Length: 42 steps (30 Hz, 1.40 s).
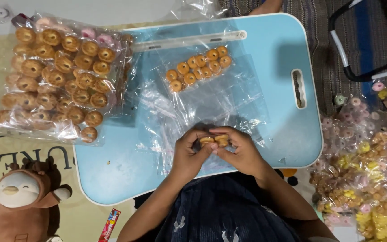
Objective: Packing small donut-shaped plastic charms into clear plastic bags on a small blue lap table.
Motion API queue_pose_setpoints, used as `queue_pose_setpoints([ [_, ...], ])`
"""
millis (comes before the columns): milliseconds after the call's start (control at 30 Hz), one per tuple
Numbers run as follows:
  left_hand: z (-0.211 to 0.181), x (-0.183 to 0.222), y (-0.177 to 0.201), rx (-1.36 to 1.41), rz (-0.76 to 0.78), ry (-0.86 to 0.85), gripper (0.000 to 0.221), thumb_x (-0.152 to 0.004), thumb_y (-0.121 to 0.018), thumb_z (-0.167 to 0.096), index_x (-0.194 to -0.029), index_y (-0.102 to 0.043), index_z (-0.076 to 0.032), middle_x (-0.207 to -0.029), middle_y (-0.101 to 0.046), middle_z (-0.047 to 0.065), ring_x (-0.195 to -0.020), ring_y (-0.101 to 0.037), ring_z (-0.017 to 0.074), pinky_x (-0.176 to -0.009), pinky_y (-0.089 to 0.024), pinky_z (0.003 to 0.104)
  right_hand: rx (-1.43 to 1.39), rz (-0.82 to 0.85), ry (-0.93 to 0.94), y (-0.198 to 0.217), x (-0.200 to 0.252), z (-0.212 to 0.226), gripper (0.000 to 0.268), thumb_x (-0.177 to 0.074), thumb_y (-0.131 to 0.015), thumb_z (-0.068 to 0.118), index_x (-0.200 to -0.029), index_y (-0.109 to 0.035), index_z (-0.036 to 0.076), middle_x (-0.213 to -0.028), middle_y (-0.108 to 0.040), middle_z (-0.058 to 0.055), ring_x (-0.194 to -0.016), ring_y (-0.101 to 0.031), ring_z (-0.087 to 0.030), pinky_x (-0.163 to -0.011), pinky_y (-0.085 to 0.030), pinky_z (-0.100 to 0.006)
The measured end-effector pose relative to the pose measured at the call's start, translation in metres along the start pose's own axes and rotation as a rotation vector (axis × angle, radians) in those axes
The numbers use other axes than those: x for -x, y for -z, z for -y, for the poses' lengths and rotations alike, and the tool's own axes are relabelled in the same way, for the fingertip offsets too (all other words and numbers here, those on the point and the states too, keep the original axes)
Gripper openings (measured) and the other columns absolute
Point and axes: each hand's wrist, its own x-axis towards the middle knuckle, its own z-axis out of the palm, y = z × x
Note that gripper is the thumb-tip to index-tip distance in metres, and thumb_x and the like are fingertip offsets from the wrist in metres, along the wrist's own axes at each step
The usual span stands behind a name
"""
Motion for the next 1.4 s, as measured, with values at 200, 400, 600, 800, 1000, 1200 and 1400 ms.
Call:
queue_pose_setpoints([
  [200,0.004,-0.001,0.003,0.059,0.003,-0.096,0.014,-0.089,-0.080,-0.013,-0.093,-0.074,-0.001,-0.093,-0.072,0.014,-0.091,-0.071,0.0255,-0.081,-0.052,0.033,0.060,-0.003,-0.020,0.003,0.006,-0.007,0.042,-0.081,-0.080,-0.004,-0.122,-0.071,-0.002,-0.093,-0.078,-0.013,-0.087,-0.069,-0.015,-0.074,-0.061,-0.035],
  [400,-0.022,0.003,0.004,-0.039,0.032,-0.127,0.038,-0.094,-0.073,-0.027,-0.118,-0.064,0.002,-0.106,-0.066,0.020,-0.108,-0.066,0.0389,-0.096,-0.049,0.050,0.084,-0.130,-0.050,0.025,0.016,-0.007,0.041,-0.079,-0.083,-0.003,-0.118,-0.073,-0.002,-0.091,-0.078,-0.012,-0.084,-0.069,-0.015,-0.078,-0.060,-0.036],
  [600,-0.042,0.015,0.011,-0.912,0.143,-0.502,0.026,-0.091,-0.075,-0.025,-0.103,-0.073,-0.003,-0.113,-0.065,0.016,-0.122,-0.056,0.0400,-0.111,-0.030,0.066,0.087,-0.403,-0.111,0.064,0.027,-0.004,0.033,-0.087,-0.076,-0.003,-0.119,-0.066,-0.004,-0.093,-0.072,-0.013,-0.086,-0.066,-0.017,-0.082,-0.057,-0.037],
  [800,-0.036,0.018,0.011,-0.963,0.244,-0.314,0.034,-0.084,-0.075,-0.035,-0.108,-0.072,-0.010,-0.138,-0.056,0.010,-0.141,-0.042,0.0332,-0.120,-0.021,0.061,0.083,-0.394,-0.204,0.069,0.031,0.001,0.038,-0.087,-0.065,-0.003,-0.124,-0.058,-0.007,-0.108,-0.069,-0.014,-0.093,-0.065,-0.017,-0.087,-0.050,-0.025],
  [1000,-0.035,0.013,0.001,-0.934,0.079,-0.435,0.012,-0.092,-0.075,-0.023,-0.089,-0.079,-0.012,-0.120,-0.070,0.012,-0.127,-0.057,0.0397,-0.112,-0.029,0.068,-0.037,-0.227,0.017,0.071,0.044,-0.017,0.067,-0.083,-0.077,-0.004,-0.143,-0.047,-0.006,-0.089,-0.072,-0.021,-0.078,-0.072,-0.023,-0.078,-0.060,-0.037],
  [1200,-0.033,0.012,0.002,-0.936,0.079,-0.362,0.002,-0.082,-0.076,-0.011,-0.085,-0.076,-0.011,-0.112,-0.074,0.007,-0.124,-0.060,0.0355,-0.116,-0.027,0.065,-0.058,0.276,0.168,0.070,0.045,0.003,0.068,-0.080,-0.085,0.007,-0.140,-0.057,-0.007,-0.073,-0.076,-0.016,-0.059,-0.070,-0.020,-0.056,-0.057,-0.035],
  [1400,-0.026,0.011,0.008,-0.815,0.045,-0.362,0.014,-0.084,-0.082,-0.021,-0.080,-0.071,-0.014,-0.091,-0.075,0.002,-0.108,-0.068,0.0305,-0.113,-0.038,0.056,-0.176,0.555,0.350,0.056,0.029,0.045,0.024,-0.097,-0.068,0.009,-0.115,-0.077,-0.004,-0.076,-0.071,-0.013,-0.058,-0.061,-0.024,-0.056,-0.049,-0.037],
])
